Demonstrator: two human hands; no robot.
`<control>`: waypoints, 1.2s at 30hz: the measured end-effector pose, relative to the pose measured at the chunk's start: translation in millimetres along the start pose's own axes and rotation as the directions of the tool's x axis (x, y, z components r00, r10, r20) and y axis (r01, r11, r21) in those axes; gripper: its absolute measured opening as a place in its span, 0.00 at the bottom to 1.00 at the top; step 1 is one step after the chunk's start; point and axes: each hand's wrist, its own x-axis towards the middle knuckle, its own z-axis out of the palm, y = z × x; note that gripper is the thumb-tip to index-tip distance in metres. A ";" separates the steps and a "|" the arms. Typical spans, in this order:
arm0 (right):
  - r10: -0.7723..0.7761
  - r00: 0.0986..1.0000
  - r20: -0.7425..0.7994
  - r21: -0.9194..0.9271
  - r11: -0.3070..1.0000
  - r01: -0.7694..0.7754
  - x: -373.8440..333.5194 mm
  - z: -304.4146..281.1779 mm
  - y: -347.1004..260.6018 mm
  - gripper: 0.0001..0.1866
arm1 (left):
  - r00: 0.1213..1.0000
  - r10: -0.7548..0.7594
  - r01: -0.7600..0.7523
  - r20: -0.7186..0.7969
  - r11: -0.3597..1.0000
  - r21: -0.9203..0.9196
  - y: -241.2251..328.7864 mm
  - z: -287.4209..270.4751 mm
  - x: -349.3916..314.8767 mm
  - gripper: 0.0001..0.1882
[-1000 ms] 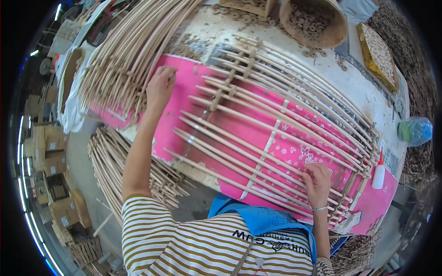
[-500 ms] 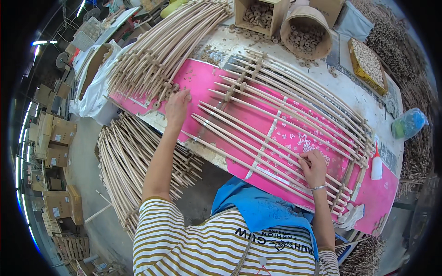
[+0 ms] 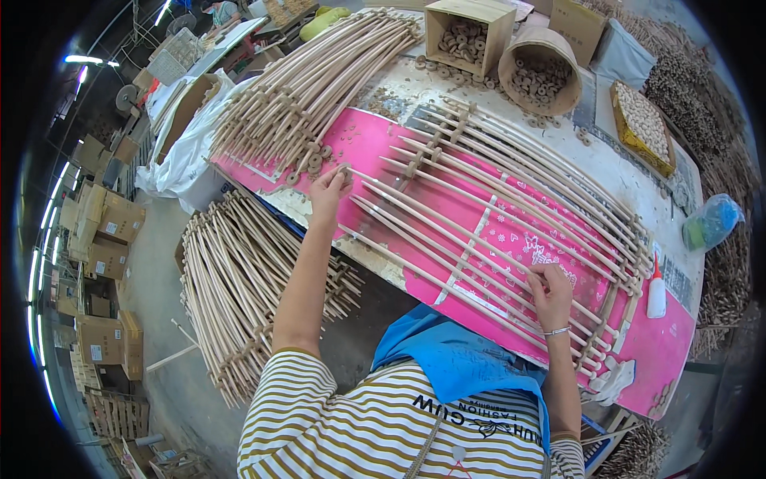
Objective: Assembling a wooden lattice structure by applying glue and positioning rods and spacers.
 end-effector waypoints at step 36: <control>-0.020 0.999 -0.034 -0.052 0.998 0.019 39.2 6.7 13.6 0.08 | 0.941 0.331 -0.317 0.067 0.800 0.510 16.8 76.6 -50.0 0.19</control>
